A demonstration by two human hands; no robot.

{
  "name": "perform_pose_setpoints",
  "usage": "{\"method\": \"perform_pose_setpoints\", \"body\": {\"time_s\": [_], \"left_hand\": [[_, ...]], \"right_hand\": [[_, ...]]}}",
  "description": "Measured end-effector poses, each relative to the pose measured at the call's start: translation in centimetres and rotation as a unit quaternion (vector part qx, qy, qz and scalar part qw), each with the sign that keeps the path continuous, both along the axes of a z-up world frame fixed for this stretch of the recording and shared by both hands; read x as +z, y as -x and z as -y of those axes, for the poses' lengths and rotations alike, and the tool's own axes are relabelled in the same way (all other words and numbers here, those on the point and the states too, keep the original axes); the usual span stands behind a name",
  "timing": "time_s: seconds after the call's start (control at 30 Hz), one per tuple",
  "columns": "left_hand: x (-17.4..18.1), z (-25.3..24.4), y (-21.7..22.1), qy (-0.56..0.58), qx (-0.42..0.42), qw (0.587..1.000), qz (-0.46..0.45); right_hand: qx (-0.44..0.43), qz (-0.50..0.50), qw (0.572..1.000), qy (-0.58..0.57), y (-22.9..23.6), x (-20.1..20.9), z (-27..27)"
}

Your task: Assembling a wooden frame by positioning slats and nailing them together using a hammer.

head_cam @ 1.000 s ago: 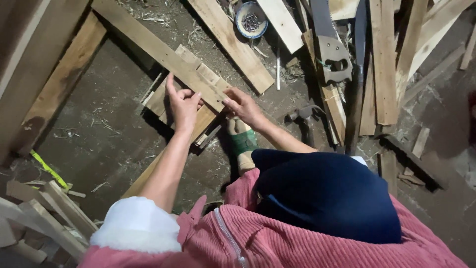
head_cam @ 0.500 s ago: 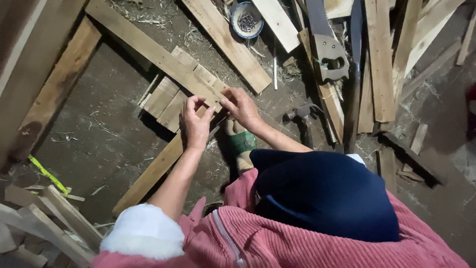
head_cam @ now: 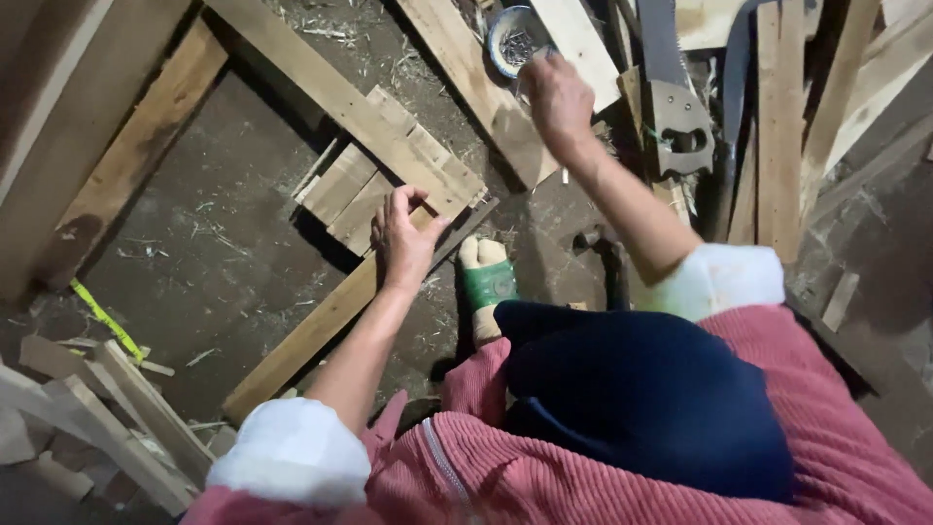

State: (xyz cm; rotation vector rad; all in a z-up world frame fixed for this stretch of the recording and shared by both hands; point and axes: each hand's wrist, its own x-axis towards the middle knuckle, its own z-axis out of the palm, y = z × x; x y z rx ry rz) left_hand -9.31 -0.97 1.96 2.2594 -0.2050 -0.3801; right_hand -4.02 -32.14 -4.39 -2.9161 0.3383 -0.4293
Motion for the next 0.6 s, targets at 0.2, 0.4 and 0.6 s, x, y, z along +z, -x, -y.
{"method": "perform_pose_setpoints", "body": {"time_s": [0.2,0.4,0.6], "left_hand": [[-0.5,0.1,0.1,-0.020,-0.019,0.999,0.026],[0.1,0.0,0.1,-0.024,-0.030,0.999,0.031],[-0.6,0.0,0.1,-0.027,-0.032,0.998,0.041]], "right_hand": [[0.010,-0.054,0.992,0.111,-3.9,-2.1,2.1],[0.025,-0.134,0.982,0.132,-5.4,-1.9,1.6],[0.026,-0.117,0.987,0.108,-4.8,-1.2,1.3]]}}
